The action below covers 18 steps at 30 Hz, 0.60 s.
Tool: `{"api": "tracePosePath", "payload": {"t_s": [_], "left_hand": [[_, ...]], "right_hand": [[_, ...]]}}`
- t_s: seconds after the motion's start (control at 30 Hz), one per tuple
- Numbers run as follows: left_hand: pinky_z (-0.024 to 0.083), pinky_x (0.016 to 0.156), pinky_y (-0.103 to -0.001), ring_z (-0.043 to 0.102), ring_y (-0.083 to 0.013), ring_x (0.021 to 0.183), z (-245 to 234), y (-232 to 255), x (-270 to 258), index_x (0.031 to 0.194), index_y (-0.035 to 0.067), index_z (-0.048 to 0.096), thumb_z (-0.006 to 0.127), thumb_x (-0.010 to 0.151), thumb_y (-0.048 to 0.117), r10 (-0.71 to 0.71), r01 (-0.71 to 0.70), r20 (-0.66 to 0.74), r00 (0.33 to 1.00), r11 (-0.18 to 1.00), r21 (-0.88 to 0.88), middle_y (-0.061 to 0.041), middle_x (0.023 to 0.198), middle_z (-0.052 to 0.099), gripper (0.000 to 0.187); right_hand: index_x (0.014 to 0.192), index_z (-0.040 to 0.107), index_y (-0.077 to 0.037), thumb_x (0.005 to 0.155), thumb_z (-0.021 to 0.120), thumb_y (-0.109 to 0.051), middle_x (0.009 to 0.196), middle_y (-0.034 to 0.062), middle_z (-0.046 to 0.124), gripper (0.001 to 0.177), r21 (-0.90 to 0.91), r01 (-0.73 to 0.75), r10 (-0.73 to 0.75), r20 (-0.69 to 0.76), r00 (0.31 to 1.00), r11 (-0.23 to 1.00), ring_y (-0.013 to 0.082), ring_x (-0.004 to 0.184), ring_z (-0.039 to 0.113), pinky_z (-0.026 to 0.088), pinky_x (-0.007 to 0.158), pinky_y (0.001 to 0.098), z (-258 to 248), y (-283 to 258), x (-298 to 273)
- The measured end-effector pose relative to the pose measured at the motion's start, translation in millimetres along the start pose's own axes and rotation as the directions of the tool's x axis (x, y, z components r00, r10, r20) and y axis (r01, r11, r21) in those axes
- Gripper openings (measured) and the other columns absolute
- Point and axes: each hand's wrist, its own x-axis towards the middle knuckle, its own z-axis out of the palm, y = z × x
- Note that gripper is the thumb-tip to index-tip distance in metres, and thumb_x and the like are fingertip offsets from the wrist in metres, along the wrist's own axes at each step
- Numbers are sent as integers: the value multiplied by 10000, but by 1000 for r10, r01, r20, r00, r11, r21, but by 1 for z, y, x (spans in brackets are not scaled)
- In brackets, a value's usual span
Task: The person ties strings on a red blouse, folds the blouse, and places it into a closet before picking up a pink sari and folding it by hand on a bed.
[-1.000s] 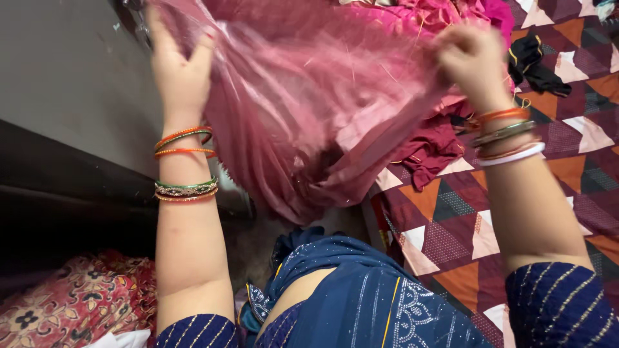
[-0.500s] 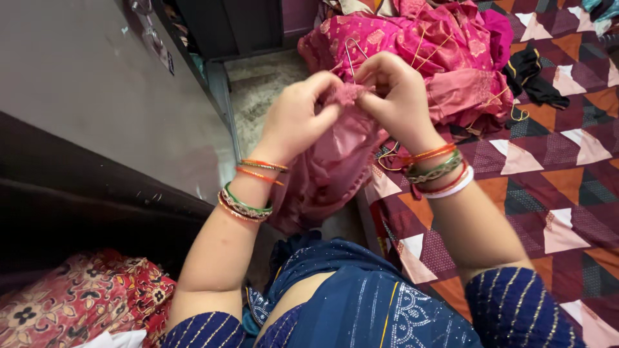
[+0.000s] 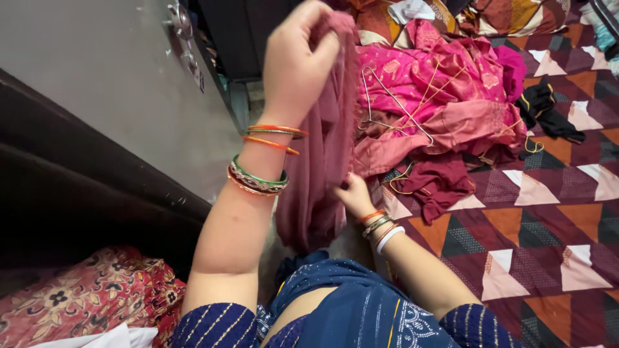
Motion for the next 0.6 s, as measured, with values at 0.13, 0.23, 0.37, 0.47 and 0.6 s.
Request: {"api": "tracePosePath", "payload": {"t_s": [0.13,0.23,0.37,0.47,0.6], "left_hand": [[547,765,-287,645,-92,811,-26,-13,16,1023,5,702,715,1001,82,30,-47,-172,985,994,-95,-49,888,739,81],[543,747,-275,618,-77,793,-57,-25,14,1031,10,700,757,1006,120,13,6,-295,955,998,65,-12,872,725,126],[529,802,-282,592,-106,849,-89,-36,-15,1069,16,653,714,1076,134,4,40,-290,957,989,145,-27,924,655,133],[518,772,-268,581,-110,806,-101,-48,-55,1046,26,661,719,1051,156,-110,172,-234,966,948,266,-26,872,631,142],[508,741,-271,586,-103,784,-91,-73,-116,1030,33,672,717,990,130,-320,378,-253,913,896,231,-6,843,638,114]], "right_hand": [[940,669,38,893,776,-89,794,81,681,173,-356,-101,104,-10,995,929,118,739,608,539,688,306,-12,58,-27],[948,654,20,890,777,-117,837,75,663,193,-289,-86,107,57,993,954,107,773,594,530,716,297,-29,56,-33],[1009,696,-56,878,679,-149,915,25,643,162,-493,-260,228,-125,966,830,169,709,643,543,613,349,-72,-18,1],[939,701,-46,922,617,-119,977,19,586,112,-419,1,-88,-189,978,908,129,819,634,562,626,317,-102,-146,38],[1119,611,-40,1144,599,-42,1077,-35,592,28,-181,497,-524,-161,836,849,62,1007,556,448,928,195,-126,-308,35]]}}
